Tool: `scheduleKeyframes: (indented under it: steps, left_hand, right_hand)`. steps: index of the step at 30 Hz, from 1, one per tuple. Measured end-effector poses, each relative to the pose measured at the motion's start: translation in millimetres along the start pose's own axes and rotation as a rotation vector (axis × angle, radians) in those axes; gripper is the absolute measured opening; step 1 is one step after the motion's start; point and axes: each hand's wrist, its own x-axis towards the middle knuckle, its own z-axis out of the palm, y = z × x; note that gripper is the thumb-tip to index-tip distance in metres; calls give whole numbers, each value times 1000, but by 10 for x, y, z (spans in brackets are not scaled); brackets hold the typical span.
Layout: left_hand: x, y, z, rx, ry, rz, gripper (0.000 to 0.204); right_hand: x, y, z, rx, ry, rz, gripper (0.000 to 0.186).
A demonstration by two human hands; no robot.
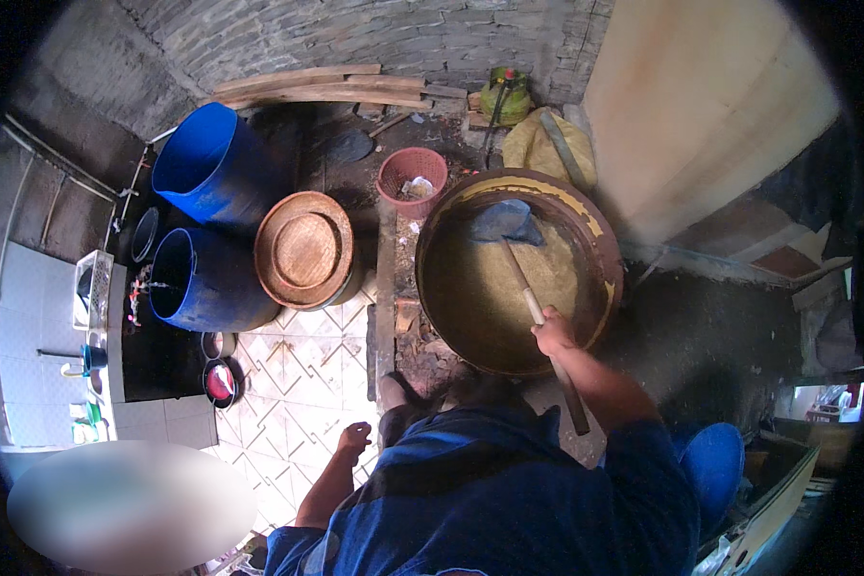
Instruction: The person stirs a large pot of liquid with a long-handled ladle, occasionally scooping liquid into a basket. The person then covers the pot with a sack and moves a blue barrel.
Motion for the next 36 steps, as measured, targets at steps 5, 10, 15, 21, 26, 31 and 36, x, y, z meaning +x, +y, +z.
scheduleKeyframes:
  steps: [5,10,15,21,26,31,36]
  left_hand:
    - [-9,-70,22,-32,-6,-42,44]
    - [71,49,56,-7,-24,-23,44]
    - [223,225,82,76,-109,36,44]
    - [339,416,209,142,-92,92,45]
    - [318,590,267,134,-99,72,45]
    - [285,684,241,139,-116,83,44]
    - [307,810,118,110,-116,77,42]
  right_hand:
    - [-307,127,6,193,16,-152,31]
    - [-727,638,-346,328,43,-353,33]
    - [-1241,884,-831,353,8,-165,39]
    - [-1692,935,-1105,88,100,-125,43]
    - [-1798,989,-1129,149,135,-137,45]
    - [-1705,934,-1133,133,148,-152,46]
    - [-1449,748,-1196,170,164,-146,46]
